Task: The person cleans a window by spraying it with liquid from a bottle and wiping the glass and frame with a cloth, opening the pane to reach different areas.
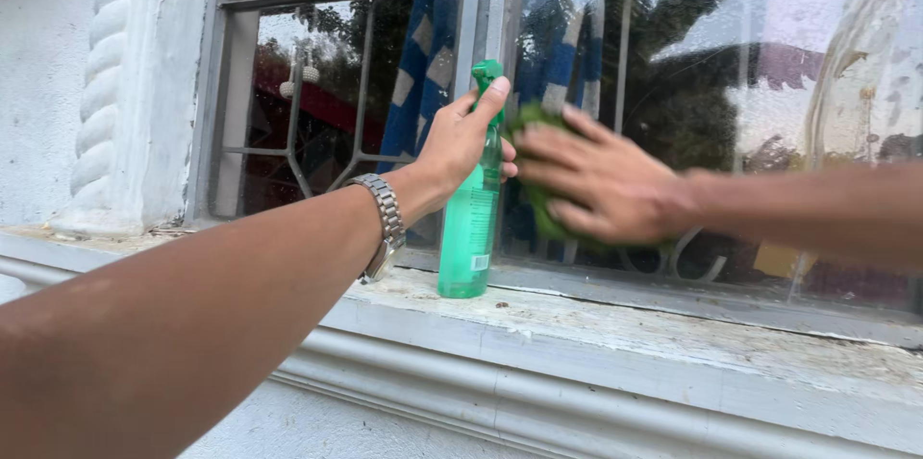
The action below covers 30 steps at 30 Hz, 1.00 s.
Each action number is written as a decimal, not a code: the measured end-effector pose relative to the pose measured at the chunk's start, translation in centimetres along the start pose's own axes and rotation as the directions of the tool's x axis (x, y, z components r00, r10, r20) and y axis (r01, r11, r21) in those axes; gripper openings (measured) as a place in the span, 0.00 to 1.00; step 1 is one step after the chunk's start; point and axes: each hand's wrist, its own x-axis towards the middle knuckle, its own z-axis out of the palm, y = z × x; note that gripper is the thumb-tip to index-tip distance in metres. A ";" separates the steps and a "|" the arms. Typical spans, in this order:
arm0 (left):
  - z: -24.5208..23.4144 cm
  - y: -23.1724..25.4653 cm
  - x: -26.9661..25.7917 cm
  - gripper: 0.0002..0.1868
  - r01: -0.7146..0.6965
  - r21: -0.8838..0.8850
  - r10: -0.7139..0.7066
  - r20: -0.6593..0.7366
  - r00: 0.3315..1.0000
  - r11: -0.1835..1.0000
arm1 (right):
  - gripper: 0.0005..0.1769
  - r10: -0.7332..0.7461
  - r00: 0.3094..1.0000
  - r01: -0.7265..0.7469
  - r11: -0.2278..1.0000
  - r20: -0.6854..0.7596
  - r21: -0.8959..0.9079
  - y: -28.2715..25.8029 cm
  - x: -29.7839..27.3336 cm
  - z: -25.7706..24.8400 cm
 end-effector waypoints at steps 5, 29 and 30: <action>0.0 0.3 -0.1 0.38 0.029 0.020 -0.029 -0.028 0.999 0.999 | 0.38 0.050 0.998 -0.044 0.992 0.044 -0.122 1.2 -11.8 -1.0; 0.0 0.7 -0.4 0.40 0.047 0.059 -0.046 -0.024 0.999 0.997 | 0.37 -0.016 0.999 0.014 0.999 0.052 0.047 -1.1 -7.0 0.0; 0.0 0.8 -0.4 0.41 0.044 0.057 -0.043 -0.020 0.999 0.997 | 0.37 -0.014 0.997 0.010 0.999 0.079 0.049 -0.6 -9.7 0.0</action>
